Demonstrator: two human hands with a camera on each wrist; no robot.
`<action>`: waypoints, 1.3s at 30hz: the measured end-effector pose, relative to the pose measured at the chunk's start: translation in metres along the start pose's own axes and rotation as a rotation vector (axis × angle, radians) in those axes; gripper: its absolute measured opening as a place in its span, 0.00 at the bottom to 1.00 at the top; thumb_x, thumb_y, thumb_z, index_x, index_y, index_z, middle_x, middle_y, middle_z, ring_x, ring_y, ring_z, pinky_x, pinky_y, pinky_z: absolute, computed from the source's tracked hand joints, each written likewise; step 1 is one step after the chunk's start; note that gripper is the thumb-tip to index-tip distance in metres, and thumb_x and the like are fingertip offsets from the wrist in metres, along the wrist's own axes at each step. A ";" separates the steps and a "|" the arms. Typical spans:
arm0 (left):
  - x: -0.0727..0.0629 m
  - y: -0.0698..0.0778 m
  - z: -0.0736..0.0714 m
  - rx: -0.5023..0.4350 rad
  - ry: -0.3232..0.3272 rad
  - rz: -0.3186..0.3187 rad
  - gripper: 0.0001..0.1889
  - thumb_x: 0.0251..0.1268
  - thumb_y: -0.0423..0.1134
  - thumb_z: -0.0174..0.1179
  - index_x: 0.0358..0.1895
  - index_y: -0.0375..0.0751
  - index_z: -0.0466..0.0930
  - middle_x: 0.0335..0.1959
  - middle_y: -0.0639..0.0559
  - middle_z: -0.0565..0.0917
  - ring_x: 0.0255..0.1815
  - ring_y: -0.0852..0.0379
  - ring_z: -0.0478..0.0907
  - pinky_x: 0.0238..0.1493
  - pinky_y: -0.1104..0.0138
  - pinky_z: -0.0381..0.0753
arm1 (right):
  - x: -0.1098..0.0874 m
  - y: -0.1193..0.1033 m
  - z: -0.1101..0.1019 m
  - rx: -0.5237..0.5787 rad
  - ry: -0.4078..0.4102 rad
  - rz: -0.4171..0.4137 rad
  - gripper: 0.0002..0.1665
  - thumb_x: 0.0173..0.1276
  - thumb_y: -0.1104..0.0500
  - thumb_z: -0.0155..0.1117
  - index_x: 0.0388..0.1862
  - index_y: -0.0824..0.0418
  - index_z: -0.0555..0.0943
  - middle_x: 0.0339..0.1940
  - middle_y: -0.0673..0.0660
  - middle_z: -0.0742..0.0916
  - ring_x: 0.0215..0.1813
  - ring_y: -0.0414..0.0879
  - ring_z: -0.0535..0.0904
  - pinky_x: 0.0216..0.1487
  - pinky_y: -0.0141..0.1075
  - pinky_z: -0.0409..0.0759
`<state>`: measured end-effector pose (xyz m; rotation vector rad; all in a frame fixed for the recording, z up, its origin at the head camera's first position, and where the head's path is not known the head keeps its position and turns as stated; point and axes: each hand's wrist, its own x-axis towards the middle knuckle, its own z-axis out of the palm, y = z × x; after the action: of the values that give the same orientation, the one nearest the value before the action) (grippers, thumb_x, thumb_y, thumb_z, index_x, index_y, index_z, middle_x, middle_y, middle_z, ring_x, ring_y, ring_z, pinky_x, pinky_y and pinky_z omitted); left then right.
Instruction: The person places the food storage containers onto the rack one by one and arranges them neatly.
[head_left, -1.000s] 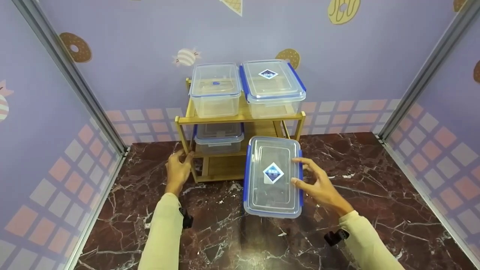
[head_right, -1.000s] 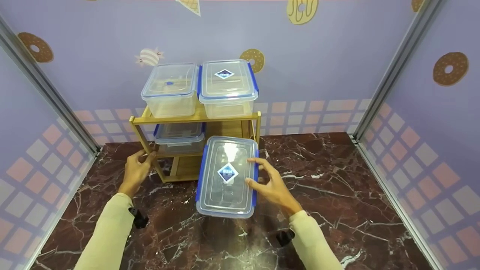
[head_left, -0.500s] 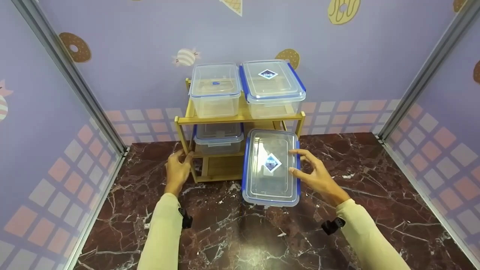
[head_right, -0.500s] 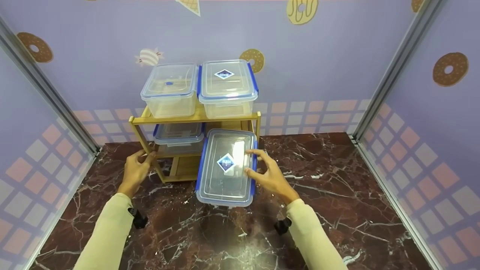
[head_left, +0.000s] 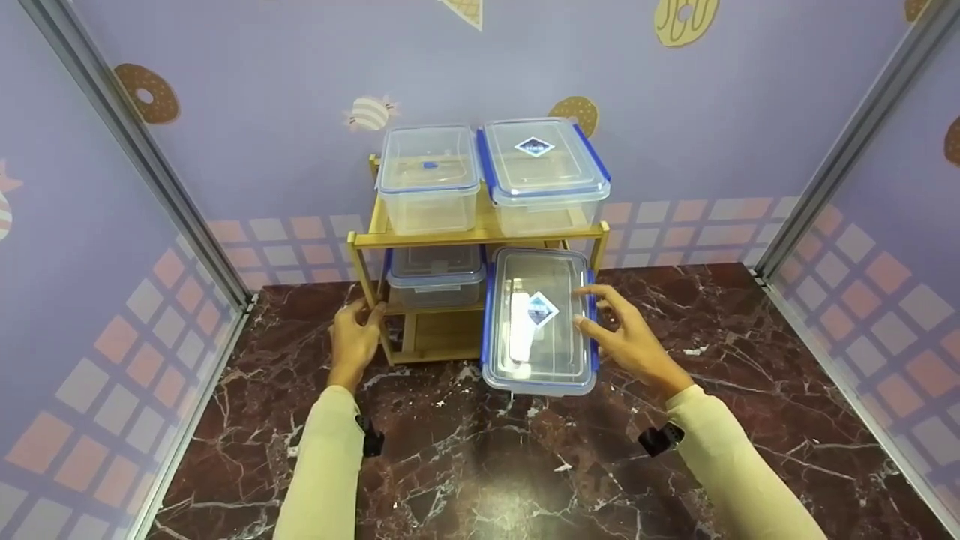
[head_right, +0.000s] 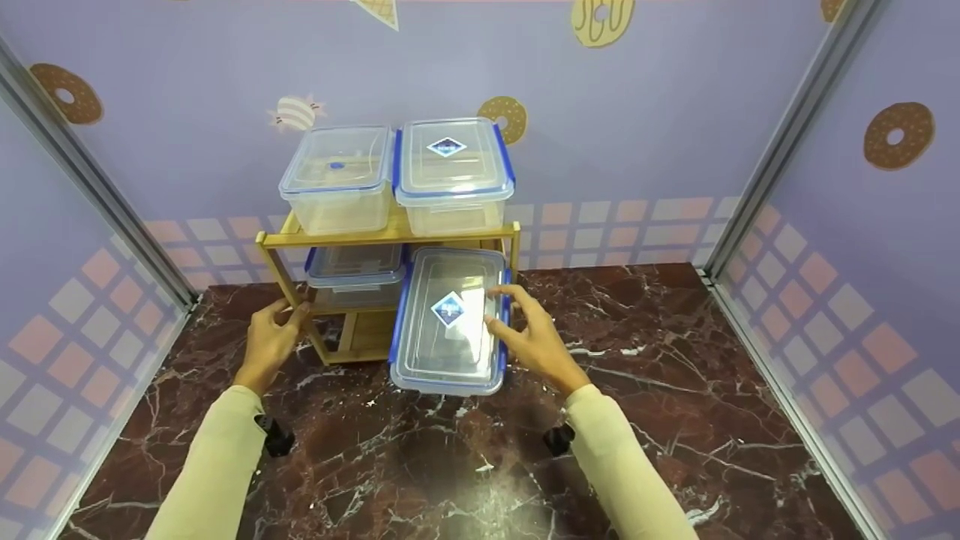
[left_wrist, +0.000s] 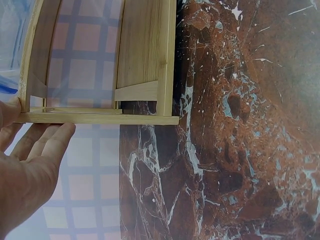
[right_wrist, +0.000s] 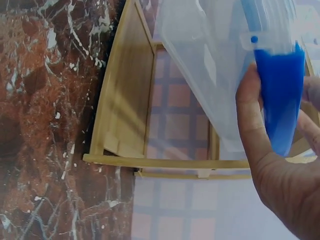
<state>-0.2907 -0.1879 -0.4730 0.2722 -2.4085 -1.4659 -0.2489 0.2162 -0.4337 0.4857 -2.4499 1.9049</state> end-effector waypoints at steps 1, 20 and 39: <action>0.000 0.000 0.000 0.003 0.001 0.002 0.16 0.74 0.42 0.60 0.58 0.37 0.83 0.48 0.37 0.87 0.49 0.42 0.83 0.58 0.50 0.75 | 0.000 -0.001 0.000 -0.019 0.006 0.000 0.25 0.74 0.59 0.64 0.68 0.57 0.73 0.53 0.70 0.76 0.31 0.57 0.86 0.25 0.52 0.85; 0.001 0.000 0.002 0.008 -0.007 0.010 0.16 0.74 0.43 0.61 0.57 0.37 0.84 0.48 0.38 0.87 0.48 0.43 0.84 0.58 0.50 0.76 | 0.013 -0.024 -0.003 -0.197 0.012 0.079 0.40 0.71 0.49 0.68 0.77 0.59 0.66 0.62 0.71 0.78 0.56 0.64 0.80 0.50 0.51 0.84; 0.001 0.000 0.000 0.002 -0.018 -0.008 0.17 0.75 0.43 0.59 0.58 0.36 0.83 0.51 0.37 0.85 0.49 0.42 0.83 0.55 0.51 0.78 | 0.015 -0.046 -0.010 -0.225 -0.296 0.109 0.85 0.37 0.59 0.91 0.84 0.56 0.40 0.67 0.67 0.78 0.59 0.59 0.80 0.66 0.53 0.72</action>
<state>-0.2912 -0.1883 -0.4723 0.2699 -2.4256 -1.4761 -0.2536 0.2117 -0.3845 0.6813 -2.8877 1.6648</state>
